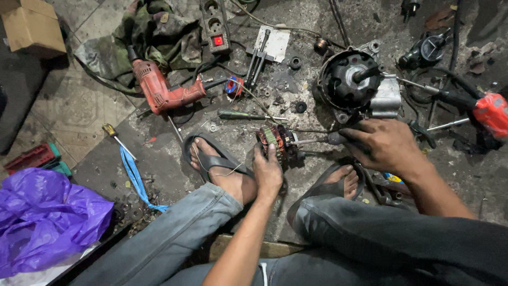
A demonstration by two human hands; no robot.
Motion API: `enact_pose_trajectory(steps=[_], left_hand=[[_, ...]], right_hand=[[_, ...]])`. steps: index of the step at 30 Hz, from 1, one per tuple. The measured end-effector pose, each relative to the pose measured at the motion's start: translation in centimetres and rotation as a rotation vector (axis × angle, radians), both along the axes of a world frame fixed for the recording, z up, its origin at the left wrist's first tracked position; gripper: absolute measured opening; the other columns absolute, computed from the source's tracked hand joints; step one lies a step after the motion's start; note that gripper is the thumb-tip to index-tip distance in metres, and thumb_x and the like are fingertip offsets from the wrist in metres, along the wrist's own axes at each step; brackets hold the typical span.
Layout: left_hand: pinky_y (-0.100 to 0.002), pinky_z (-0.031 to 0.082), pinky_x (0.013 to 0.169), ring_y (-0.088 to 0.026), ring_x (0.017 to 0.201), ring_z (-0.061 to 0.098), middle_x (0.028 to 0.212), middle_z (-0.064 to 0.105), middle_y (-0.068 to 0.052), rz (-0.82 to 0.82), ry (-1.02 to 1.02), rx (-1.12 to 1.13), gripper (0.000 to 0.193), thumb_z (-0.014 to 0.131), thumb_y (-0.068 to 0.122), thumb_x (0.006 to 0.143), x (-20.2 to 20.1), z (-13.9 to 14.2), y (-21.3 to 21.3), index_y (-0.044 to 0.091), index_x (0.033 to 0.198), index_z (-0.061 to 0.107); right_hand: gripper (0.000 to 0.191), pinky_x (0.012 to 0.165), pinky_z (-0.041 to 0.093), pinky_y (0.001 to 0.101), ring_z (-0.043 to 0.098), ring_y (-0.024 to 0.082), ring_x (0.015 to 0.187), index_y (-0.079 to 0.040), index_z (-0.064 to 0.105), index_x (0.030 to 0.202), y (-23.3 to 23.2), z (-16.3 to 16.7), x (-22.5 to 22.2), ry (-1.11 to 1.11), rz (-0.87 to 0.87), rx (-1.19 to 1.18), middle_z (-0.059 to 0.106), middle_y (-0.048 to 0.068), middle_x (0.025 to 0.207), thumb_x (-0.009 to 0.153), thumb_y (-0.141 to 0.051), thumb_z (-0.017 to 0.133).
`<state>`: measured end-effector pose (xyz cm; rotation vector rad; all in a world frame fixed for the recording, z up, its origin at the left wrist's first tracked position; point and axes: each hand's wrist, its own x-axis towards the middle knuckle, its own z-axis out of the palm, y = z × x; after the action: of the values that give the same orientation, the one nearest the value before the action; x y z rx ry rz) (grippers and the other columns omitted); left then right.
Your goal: The person disassembles a motor stator, removes a small black component, and uses a power drill to work on the stator assembly. The person then reassembles the stator and rotor components.
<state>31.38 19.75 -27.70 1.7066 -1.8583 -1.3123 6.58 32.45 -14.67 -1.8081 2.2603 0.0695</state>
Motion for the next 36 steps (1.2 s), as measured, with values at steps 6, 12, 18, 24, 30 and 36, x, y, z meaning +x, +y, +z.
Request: enact_pose_trajectory(steps=[6,12,18,24,30,36], left_hand=[[-0.046,0.047,0.100,-0.043,0.114,0.066,0.121,0.069,-0.029,0.013,0.058,0.082,0.048,0.061,0.032,0.101,0.3,0.3,-0.2,-0.006,0.130,0.060],[-0.047,0.046,0.102,-0.043,0.117,0.063,0.125,0.066,-0.030,0.000,0.123,0.058,0.050,0.064,0.030,0.099,0.4,3.9,1.1,-0.008,0.131,0.056],[-0.049,0.051,0.091,-0.044,0.104,0.070,0.110,0.073,-0.027,-0.052,0.212,0.002,0.039,0.064,0.028,0.099,0.6,11.7,2.6,-0.003,0.122,0.062],[-0.049,0.052,0.088,-0.043,0.099,0.070,0.107,0.073,-0.026,-0.124,0.281,-0.142,0.040,0.067,0.026,0.097,-2.2,19.4,3.7,-0.003,0.123,0.061],[-0.048,0.052,0.100,-0.041,0.110,0.067,0.119,0.068,-0.027,-0.236,0.369,-0.370,0.045,0.064,0.027,0.100,-8.3,24.3,3.6,-0.009,0.127,0.057],[-0.046,0.047,0.111,-0.042,0.126,0.063,0.133,0.064,-0.029,-0.412,0.387,-0.509,0.047,0.062,0.025,0.101,-17.0,26.5,0.7,-0.008,0.133,0.055]], right_hand=[[0.067,0.090,0.055,0.0357,0.066,0.021,0.112,-0.023,0.063,0.140,-2.1,4.6,1.2,0.166,0.251,0.216,0.069,0.005,0.125,0.076,-0.042,0.069],[0.054,0.089,0.052,0.0329,0.064,0.019,0.114,-0.018,0.058,0.145,-1.8,8.1,2.2,0.178,0.325,0.312,0.066,0.004,0.127,0.092,-0.026,0.055],[0.049,0.088,0.058,0.0391,0.072,0.023,0.103,-0.024,0.067,0.130,1.3,11.3,1.5,0.222,0.291,-0.036,0.074,0.005,0.113,0.082,-0.033,0.065],[0.037,0.074,0.060,0.0384,0.075,0.024,0.090,-0.019,0.078,0.110,5.7,14.4,-2.8,0.110,0.187,-0.241,0.077,0.005,0.100,0.079,-0.039,0.080],[0.028,0.055,0.054,0.0302,0.069,0.018,0.072,-0.016,0.079,0.112,8.2,14.5,-9.5,0.086,0.091,-0.407,0.075,0.005,0.093,0.087,-0.028,0.080],[0.029,0.050,0.052,0.0314,0.068,0.021,0.063,-0.004,0.080,0.108,9.7,14.3,-16.1,0.157,0.014,-0.556,0.074,0.012,0.084,0.085,-0.021,0.085]])
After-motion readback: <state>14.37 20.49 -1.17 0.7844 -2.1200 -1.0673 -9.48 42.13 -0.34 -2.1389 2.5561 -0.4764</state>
